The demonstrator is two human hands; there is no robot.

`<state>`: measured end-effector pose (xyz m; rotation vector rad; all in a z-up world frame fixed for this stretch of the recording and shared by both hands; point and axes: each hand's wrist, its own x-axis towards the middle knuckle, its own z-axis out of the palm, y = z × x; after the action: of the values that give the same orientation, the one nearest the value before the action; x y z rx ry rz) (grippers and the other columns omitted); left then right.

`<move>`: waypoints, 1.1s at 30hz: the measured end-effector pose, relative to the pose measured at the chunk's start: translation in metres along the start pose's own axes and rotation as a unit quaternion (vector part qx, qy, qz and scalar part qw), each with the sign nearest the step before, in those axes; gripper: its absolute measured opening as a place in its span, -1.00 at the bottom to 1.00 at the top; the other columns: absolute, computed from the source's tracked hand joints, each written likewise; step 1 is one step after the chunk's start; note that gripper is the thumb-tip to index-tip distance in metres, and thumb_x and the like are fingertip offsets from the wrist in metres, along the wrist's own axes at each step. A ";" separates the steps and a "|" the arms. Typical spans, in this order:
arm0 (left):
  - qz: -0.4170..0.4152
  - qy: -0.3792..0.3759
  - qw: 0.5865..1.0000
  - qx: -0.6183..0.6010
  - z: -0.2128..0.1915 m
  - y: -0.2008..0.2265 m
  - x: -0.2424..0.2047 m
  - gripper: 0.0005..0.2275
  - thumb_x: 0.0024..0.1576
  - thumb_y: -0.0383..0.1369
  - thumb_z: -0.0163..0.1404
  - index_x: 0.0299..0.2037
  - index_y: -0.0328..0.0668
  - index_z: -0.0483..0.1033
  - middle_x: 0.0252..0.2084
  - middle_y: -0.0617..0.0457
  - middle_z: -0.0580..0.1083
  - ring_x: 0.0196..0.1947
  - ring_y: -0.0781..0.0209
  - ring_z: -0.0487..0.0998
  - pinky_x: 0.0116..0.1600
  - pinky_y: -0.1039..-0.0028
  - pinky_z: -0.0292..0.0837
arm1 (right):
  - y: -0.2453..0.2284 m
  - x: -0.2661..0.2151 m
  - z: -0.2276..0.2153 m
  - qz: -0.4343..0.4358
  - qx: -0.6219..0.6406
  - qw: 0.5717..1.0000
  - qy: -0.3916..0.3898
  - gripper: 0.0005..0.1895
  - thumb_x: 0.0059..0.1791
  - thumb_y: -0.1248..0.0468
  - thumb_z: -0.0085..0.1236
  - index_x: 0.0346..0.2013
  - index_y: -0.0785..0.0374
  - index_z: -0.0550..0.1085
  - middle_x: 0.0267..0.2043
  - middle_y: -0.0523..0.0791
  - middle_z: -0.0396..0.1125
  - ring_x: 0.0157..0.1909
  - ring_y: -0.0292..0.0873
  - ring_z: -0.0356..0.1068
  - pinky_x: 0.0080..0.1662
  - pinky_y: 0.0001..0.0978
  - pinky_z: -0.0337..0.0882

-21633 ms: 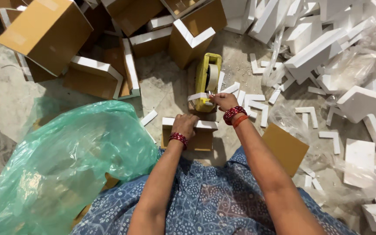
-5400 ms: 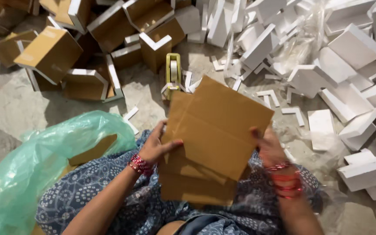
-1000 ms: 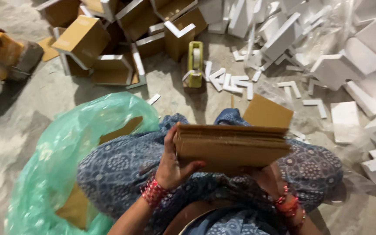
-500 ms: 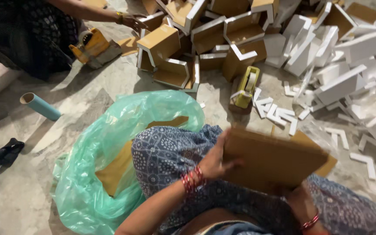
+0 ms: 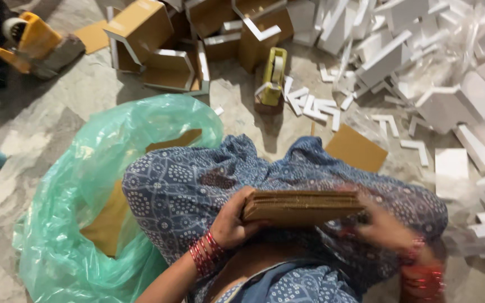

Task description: The person sits on the floor and assembles small cardboard boxes by inserting white foam corner pieces into the box flaps. The person uses a tape dispenser to secure the foam pieces and the box flaps, then places the finished boxes into a green plastic bag.

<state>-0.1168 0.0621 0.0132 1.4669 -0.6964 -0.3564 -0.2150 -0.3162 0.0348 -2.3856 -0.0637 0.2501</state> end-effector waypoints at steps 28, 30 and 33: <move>-0.046 0.097 0.988 0.113 0.009 0.001 0.039 -0.51 -0.03 -0.37 0.21 0.13 -0.21 0.38 -0.08 -0.09 0.63 -0.09 0.17 0.69 0.01 0.38 0.58 | -0.062 0.056 -0.033 -0.102 -0.156 0.962 0.200 0.13 -0.30 0.20 0.56 0.41 0.05 0.03 0.27 0.10 0.13 0.28 0.11 0.16 0.25 0.05 0.27; -0.017 0.168 0.985 0.043 0.001 0.014 0.069 -0.54 0.09 -0.26 0.22 0.14 -0.30 0.38 -0.01 -0.09 0.59 -0.05 0.17 0.64 0.04 0.39 0.57 | -0.061 0.069 -0.067 -0.075 0.079 0.965 0.240 0.09 -0.20 0.32 0.37 0.49 0.05 -0.07 0.34 0.05 0.11 0.28 -0.03 0.21 0.18 -0.06 0.39; -0.047 0.213 0.976 0.029 -0.026 0.017 0.124 -0.54 0.17 -0.17 0.17 0.13 -0.37 0.41 -0.02 -0.06 0.58 -0.09 0.22 0.62 0.00 0.44 0.57 | -0.052 0.113 -0.095 0.048 0.285 0.941 0.174 -0.08 -0.02 0.41 0.07 0.56 -0.02 -0.08 0.05 -0.02 0.38 0.00 -0.18 0.40 -0.12 -0.31 0.51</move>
<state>-0.0101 0.0073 0.0565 1.5685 -0.2955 -0.0858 -0.0843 -0.3278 0.1196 -1.8207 0.2584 -0.1055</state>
